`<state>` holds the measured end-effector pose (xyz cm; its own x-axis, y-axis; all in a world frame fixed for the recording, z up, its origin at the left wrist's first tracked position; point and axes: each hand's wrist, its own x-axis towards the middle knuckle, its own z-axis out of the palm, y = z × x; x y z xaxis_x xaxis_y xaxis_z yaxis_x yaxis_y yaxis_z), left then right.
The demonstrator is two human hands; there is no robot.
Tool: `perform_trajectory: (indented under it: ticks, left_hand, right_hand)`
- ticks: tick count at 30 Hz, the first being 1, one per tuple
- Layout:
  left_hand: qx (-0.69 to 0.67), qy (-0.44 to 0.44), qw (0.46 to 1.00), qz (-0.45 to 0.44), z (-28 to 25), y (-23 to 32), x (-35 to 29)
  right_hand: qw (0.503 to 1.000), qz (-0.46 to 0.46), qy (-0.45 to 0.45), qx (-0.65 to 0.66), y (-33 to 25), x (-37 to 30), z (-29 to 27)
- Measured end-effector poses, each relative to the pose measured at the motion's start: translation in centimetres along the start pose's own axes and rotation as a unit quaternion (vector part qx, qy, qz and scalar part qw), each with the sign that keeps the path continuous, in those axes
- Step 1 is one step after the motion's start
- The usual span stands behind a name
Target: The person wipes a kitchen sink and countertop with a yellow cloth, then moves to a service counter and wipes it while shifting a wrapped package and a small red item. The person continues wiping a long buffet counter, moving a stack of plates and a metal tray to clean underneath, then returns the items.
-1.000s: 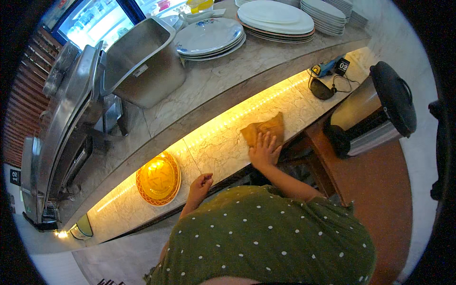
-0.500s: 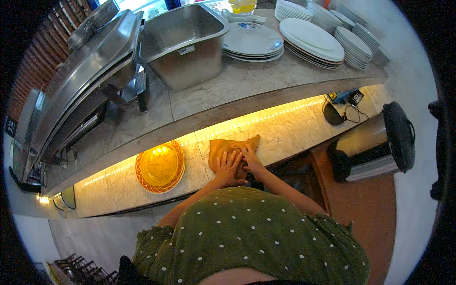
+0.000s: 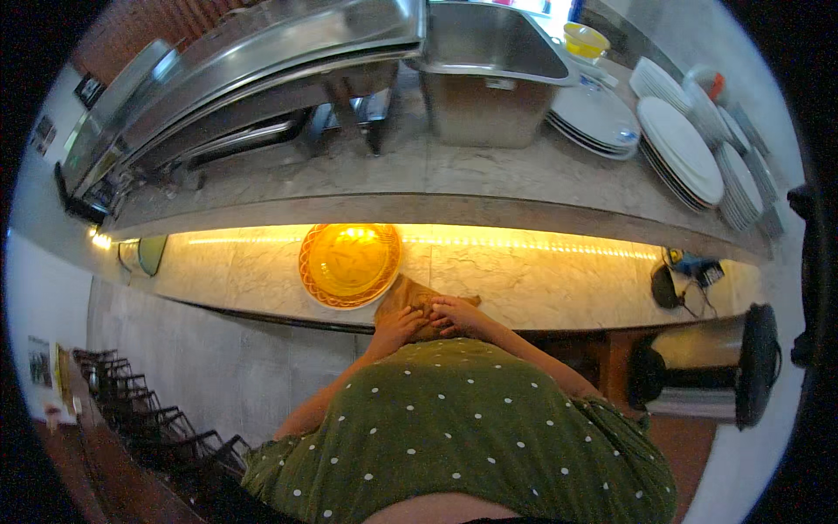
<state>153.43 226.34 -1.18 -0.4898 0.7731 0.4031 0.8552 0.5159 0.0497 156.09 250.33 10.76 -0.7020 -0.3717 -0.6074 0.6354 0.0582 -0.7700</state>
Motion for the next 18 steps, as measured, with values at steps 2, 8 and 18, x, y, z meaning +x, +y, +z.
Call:
perform_trajectory:
  ticks: [2,8,18]
  left_hand:
    - [-0.118,-0.001,0.985,-0.125,-2.8,-0.8,-2.3]
    - [-0.509,0.027,0.622,-0.594,-17.2,-3.6,-9.2]
    - [-0.647,0.251,0.491,-0.527,-19.4,-17.6,-9.2]
  right_hand:
    - [0.999,-0.001,-0.053,-0.003,-0.2,1.3,1.1]
    - [1.0,0.003,0.004,-0.007,-1.8,4.4,1.0]
    - [0.992,-0.033,0.118,0.03,-5.2,11.3,1.7]
